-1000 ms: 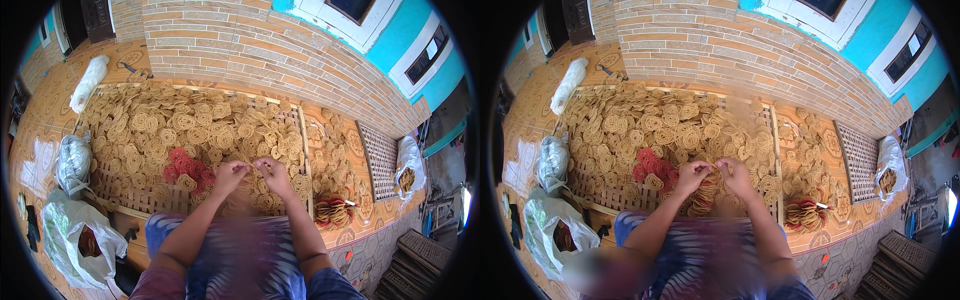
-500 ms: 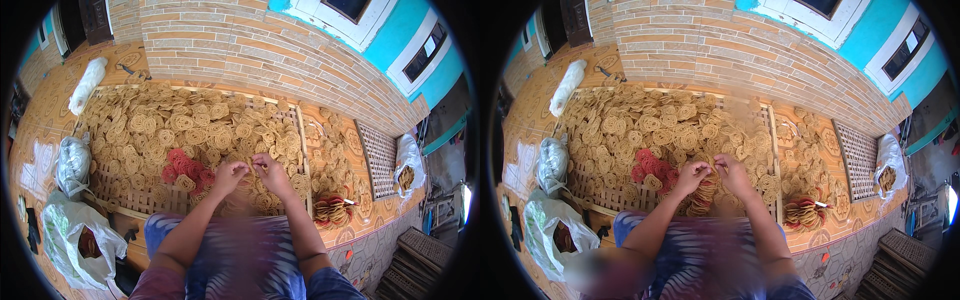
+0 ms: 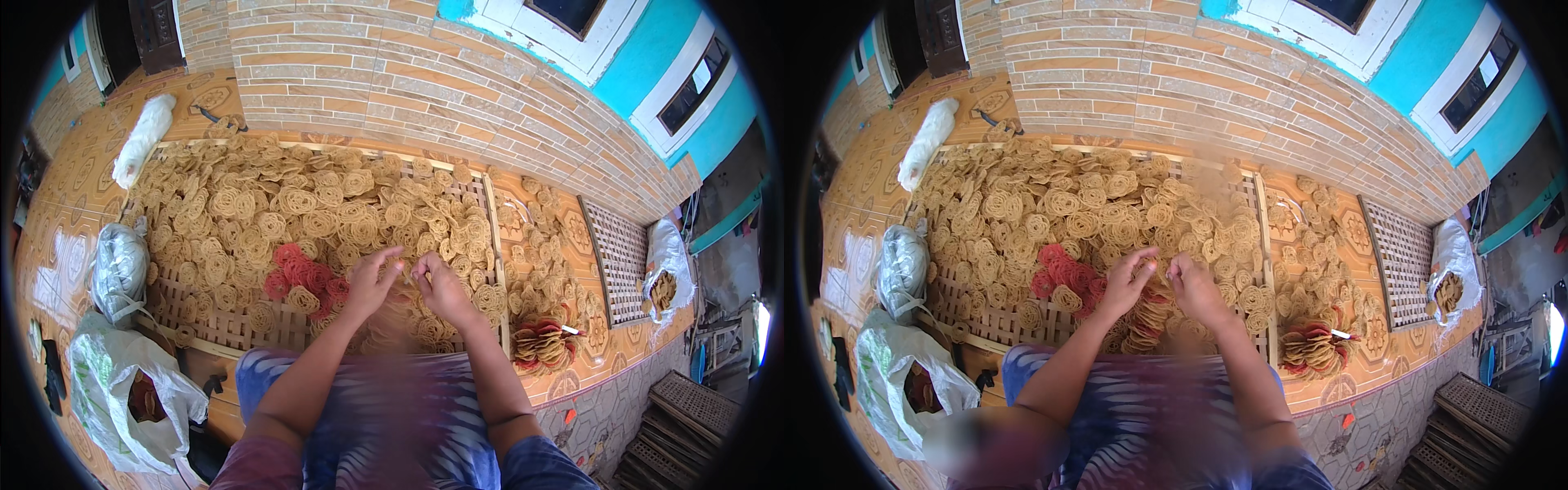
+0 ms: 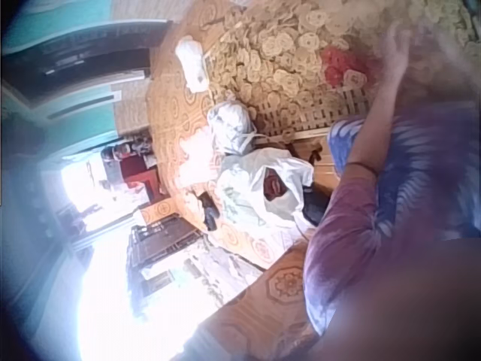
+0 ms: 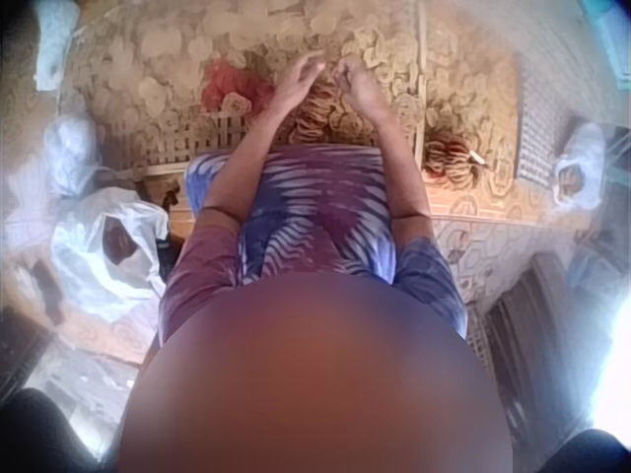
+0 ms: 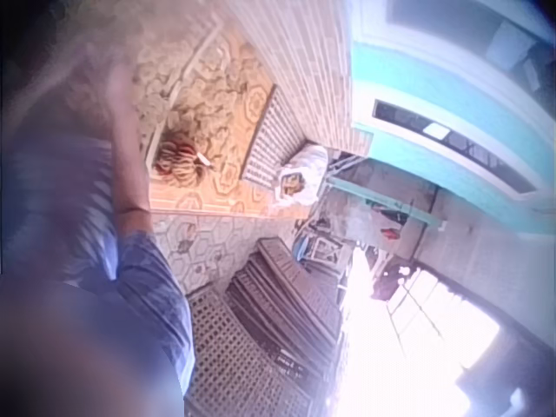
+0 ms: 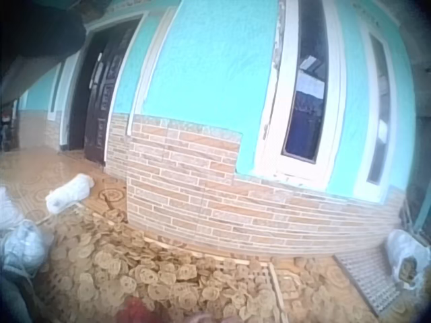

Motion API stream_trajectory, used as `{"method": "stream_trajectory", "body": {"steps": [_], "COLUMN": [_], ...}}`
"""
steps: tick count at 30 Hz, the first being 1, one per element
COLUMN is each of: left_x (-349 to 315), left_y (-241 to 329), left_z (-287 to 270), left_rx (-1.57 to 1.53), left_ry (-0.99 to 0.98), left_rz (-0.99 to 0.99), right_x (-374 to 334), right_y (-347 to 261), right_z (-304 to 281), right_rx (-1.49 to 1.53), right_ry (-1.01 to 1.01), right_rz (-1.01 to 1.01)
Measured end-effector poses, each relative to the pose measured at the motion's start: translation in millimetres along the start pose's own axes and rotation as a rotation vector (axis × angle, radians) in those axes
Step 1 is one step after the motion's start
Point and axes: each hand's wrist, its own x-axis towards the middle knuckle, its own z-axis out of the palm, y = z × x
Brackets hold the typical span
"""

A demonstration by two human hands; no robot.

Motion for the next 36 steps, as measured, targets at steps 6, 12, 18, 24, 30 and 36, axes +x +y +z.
{"method": "stream_trajectory", "body": {"steps": [6,12,18,24,30,36], "left_x": [1,-1,1,9,11,8], "left_y": [-6,-8,12,23,5,1], "left_z": [-8,-5,-18,-30,-26,-21], "left_rx": [0.272,0.308,0.492,0.675,-0.175,-0.271], "left_ry": [-0.151,-0.23,-0.147,-0.182,-0.152,-0.144], "left_rz": [0.045,0.082,0.093,0.054,-0.2,-0.258], "right_x": [3,3,14,-5,2,-4], "right_y": [2,5,47,79,85,74], "right_z": [4,11,11,26,27,30], "right_rx": [0.016,-0.013,0.057,-0.388,-0.167,-0.275], "right_ry": [0.038,0.099,0.238,0.107,-0.165,0.028], "right_rz": [-0.075,-0.143,0.181,0.298,0.381,0.196]}}
